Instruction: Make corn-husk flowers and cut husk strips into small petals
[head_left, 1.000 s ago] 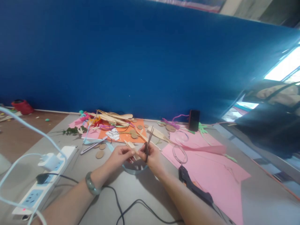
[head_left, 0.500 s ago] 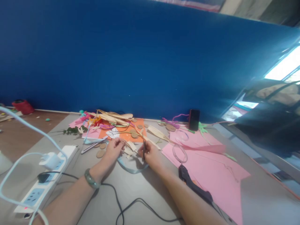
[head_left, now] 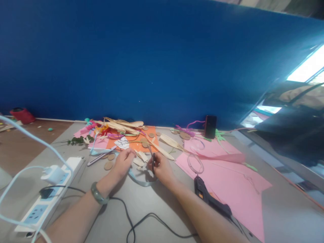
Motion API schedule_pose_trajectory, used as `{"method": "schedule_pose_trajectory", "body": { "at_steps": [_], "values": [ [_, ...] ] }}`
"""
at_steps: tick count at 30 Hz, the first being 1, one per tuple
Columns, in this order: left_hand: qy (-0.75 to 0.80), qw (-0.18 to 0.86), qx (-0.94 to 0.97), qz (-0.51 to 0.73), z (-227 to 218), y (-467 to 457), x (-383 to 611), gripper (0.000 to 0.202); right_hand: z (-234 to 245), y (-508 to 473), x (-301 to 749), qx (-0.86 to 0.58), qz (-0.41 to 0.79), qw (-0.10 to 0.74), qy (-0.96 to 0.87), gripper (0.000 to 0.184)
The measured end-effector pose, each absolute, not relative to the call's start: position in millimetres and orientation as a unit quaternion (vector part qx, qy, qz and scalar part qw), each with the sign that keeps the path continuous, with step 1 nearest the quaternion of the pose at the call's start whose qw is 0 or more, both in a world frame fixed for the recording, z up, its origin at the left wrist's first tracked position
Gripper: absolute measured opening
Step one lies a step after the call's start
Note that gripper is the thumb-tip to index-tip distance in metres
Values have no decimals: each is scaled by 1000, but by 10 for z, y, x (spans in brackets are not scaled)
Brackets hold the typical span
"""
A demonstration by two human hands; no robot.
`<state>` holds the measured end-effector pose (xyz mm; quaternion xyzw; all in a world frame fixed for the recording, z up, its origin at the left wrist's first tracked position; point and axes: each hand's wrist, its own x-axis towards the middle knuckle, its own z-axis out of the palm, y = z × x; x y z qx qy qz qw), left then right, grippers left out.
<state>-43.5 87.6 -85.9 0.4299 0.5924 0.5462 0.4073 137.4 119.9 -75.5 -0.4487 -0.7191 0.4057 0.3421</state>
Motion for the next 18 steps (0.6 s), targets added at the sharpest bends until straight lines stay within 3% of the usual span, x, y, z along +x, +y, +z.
{"method": "schedule_pose_trajectory", "body": {
  "at_steps": [5,8,12,14,18],
  "values": [
    [655,264,603,372,-831,791,-434,24,-755,1202,1396,-447,410,358,-710,9],
    [665,217,645,308,-866,766,-421,16,-728,1189,1401,-446,414,352,-711,8],
    [656,206,656,310,-897,785,-396,8,-673,1169,1402,-440,439,356,-698,11],
    [632,256,640,356,-883,805,-378,8,-643,1159,1401,-443,460,367,-677,14],
    [536,482,514,465,-810,818,-329,23,-592,1134,1400,-447,503,387,-631,28]
  ]
}}
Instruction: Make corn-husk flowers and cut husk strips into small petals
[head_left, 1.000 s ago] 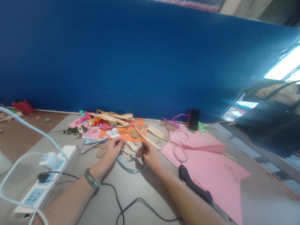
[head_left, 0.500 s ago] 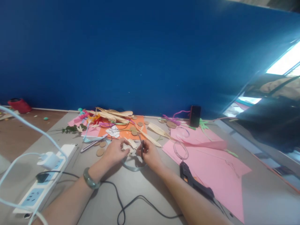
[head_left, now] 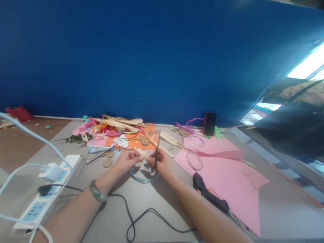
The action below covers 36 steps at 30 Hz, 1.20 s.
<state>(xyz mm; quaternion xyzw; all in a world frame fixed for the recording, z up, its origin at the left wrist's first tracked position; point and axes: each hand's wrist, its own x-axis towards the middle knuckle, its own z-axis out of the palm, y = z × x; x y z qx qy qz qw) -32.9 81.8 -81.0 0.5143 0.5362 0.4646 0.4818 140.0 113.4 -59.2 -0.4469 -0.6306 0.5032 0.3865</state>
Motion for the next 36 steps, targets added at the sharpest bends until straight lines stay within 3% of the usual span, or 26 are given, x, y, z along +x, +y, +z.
{"method": "schedule_pose_trajectory", "body": {
  "at_steps": [4,16,29,36],
  "values": [
    [489,594,427,475,-750,782,-275,31,-572,1107,1400,-407,541,410,-612,33],
    [390,703,259,536,-702,787,-228,30,-448,1040,1413,-412,530,430,-605,26],
    [486,576,368,545,-814,768,-204,23,-558,1086,1405,-416,485,404,-655,15],
    [508,528,408,545,-869,748,-99,15,-612,1055,1372,-414,457,393,-682,18]
  ]
}}
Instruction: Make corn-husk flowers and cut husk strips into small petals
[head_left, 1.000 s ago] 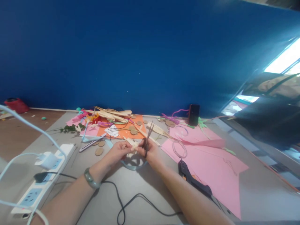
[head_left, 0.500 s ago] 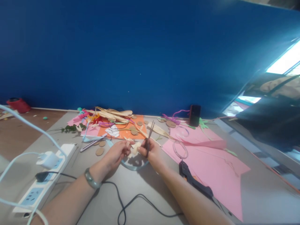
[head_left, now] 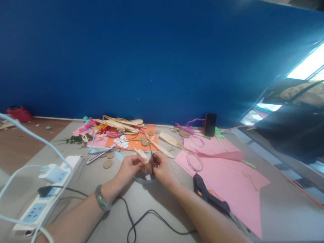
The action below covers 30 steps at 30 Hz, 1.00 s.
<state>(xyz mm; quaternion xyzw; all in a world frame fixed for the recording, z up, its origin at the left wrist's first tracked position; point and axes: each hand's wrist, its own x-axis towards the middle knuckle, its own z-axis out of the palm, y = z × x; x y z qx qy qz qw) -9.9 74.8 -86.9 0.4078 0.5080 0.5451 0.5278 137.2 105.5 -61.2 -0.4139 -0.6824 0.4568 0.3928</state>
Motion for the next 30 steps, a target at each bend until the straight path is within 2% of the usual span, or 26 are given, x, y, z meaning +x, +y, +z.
{"method": "schedule_pose_trajectory", "body": {
  "at_steps": [11,15,20,30],
  "values": [
    [437,650,342,520,-785,706,-95,26,-607,1056,1388,-388,492,394,-673,12],
    [454,637,336,524,-801,723,-111,31,-607,1058,1391,-384,473,379,-696,11],
    [458,612,378,523,-800,727,-138,34,-576,1065,1394,-406,442,410,-687,17],
    [455,609,413,502,-809,727,-145,36,-552,1088,1432,-403,468,431,-657,18]
  ]
}}
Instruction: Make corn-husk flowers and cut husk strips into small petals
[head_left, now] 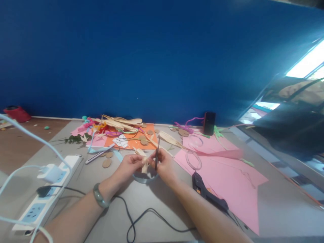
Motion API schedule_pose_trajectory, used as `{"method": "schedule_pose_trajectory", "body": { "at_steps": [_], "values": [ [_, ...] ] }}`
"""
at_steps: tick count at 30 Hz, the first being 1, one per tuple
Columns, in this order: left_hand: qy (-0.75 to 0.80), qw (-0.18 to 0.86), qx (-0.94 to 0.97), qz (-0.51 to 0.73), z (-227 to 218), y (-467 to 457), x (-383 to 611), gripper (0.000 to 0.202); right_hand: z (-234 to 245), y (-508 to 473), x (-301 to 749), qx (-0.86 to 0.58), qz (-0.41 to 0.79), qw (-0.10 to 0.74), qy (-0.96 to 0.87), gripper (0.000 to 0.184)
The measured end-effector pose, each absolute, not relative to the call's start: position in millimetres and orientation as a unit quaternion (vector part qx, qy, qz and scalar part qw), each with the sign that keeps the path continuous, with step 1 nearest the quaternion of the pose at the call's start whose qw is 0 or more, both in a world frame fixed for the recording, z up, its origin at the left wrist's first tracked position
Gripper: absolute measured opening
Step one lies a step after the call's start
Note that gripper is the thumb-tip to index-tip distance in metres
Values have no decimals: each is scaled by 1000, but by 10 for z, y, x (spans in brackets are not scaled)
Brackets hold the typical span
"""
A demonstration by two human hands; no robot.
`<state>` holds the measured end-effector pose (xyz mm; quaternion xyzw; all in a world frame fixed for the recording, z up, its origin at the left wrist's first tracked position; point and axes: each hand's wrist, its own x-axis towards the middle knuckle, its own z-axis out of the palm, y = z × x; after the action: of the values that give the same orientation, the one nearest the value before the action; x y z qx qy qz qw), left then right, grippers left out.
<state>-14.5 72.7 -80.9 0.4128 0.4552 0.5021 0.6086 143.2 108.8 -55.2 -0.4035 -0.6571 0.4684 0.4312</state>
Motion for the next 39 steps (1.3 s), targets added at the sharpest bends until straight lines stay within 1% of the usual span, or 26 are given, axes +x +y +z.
{"method": "schedule_pose_trajectory", "body": {
  "at_steps": [8,17,20,24,28,32,39],
  "values": [
    [442,619,405,507,-823,711,-134,36,-510,1066,1427,-407,466,440,-651,16],
    [447,603,408,520,-836,693,-104,34,-516,1055,1406,-421,477,440,-634,19],
    [442,597,399,537,-823,686,-89,38,-527,1061,1408,-421,481,442,-629,20],
    [448,568,389,570,-818,684,-93,52,-523,1057,1409,-415,487,441,-629,23],
    [452,548,417,567,-814,677,-107,63,-516,1041,1405,-411,489,439,-632,26],
    [447,558,425,555,-795,657,-93,67,-520,1032,1405,-407,491,444,-630,25],
    [451,574,409,548,-747,646,-81,64,-484,1014,1416,-400,539,441,-595,25]
  ]
}}
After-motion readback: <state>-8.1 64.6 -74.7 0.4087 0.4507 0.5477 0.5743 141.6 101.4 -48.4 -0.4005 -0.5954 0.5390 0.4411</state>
